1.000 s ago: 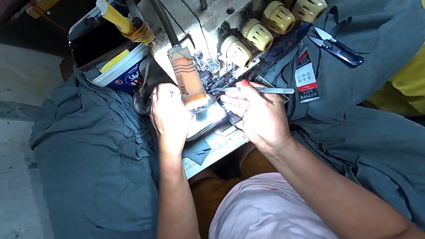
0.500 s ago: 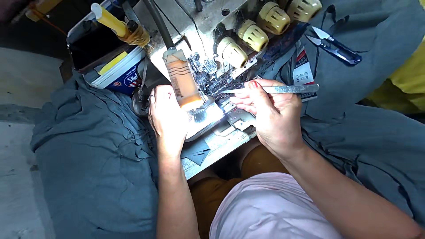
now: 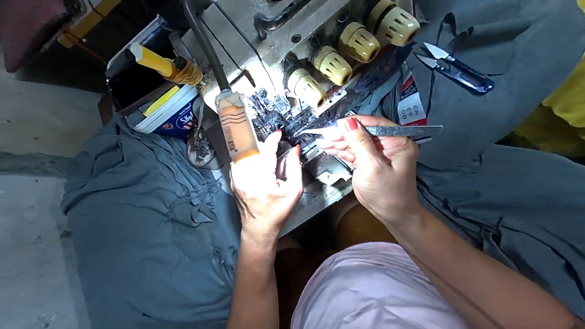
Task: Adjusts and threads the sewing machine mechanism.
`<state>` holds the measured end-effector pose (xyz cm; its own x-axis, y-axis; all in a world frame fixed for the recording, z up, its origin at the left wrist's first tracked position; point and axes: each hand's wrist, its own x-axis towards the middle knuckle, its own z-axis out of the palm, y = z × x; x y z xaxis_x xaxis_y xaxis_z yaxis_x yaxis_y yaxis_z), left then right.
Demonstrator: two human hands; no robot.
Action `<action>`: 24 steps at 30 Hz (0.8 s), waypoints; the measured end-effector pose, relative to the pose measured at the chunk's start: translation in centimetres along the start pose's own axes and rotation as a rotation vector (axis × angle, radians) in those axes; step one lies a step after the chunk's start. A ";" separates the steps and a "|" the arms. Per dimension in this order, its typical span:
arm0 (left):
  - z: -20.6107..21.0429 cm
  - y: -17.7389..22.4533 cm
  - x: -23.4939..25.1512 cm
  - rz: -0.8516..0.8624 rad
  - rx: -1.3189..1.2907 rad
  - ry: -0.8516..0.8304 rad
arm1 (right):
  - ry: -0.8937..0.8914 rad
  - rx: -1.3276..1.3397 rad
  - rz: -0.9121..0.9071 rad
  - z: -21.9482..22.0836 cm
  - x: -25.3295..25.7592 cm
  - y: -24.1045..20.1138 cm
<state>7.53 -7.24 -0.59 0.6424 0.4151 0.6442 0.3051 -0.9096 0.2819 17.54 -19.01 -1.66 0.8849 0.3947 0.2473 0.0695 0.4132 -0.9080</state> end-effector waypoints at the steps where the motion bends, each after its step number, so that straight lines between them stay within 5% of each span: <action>1: 0.1 0.2 0.4 -0.003 0.032 -0.057 | 0.001 0.005 -0.003 0.0 0.0 0.0; 5: 0.7 0.5 1.4 -0.028 0.106 -0.200 | 0.006 0.001 0.009 -0.1 -0.1 -0.1; 15: 1.3 0.7 1.4 0.056 -0.037 0.002 | 0.084 0.065 0.032 -1.2 -0.3 -0.3; 24: 0.6 4.9 2.2 0.190 -0.355 0.116 | 0.097 0.204 0.055 -2.0 0.9 -1.8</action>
<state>10.88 -10.80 1.83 0.5742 0.2536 0.7784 -0.0853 -0.9271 0.3649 19.12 -21.09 -0.50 0.9256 0.3443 0.1570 -0.0657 0.5547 -0.8295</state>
